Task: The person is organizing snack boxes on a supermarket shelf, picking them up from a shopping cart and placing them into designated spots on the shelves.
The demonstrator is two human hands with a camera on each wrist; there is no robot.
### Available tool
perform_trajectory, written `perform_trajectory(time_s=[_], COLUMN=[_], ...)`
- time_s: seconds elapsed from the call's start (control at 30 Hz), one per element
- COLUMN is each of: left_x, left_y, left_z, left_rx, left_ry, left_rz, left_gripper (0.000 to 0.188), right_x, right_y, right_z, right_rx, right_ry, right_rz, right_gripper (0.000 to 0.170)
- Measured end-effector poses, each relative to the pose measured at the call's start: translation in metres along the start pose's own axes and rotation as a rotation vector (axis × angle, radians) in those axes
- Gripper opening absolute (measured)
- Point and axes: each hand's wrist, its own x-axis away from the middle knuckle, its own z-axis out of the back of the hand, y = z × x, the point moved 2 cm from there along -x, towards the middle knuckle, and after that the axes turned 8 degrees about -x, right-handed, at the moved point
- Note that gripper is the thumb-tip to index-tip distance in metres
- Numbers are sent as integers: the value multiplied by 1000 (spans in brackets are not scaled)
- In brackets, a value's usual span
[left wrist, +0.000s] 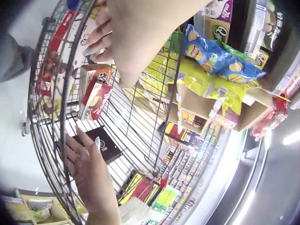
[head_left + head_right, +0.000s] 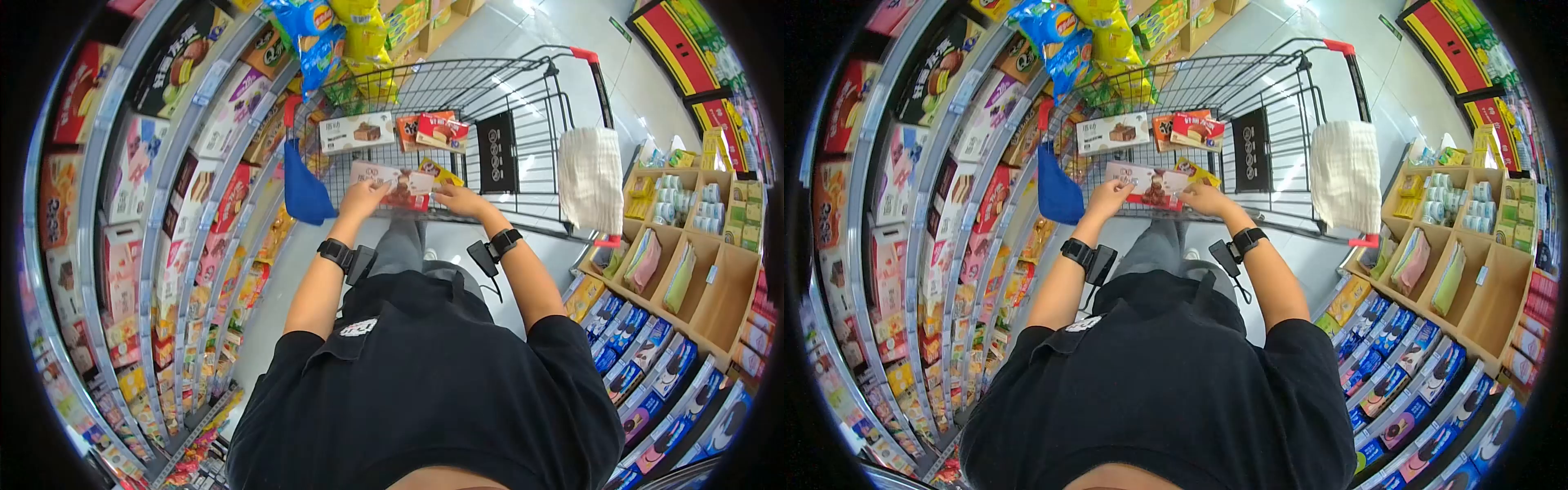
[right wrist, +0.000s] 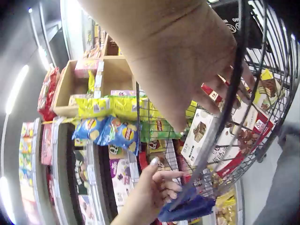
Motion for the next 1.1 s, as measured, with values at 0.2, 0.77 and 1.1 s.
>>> perform_trajectory(time_s=[0.2,0.77,1.1], left_x=[-99,-170,-159], left_y=[-61,-143,-38], left_z=[-20,-111,-41], left_rx=[376,640,411], left_ry=[-147,-244,-248], left_rz=[300,310,363], left_gripper=[54,33,81], right_x=[-97,-131,-86], right_y=[47,57,32], right_z=[6,-34,-3], right_rx=[-139,-1003,-1164], right_ry=[24,25,101], right_rz=[-267,-555,-566], right_gripper=[55,65,76])
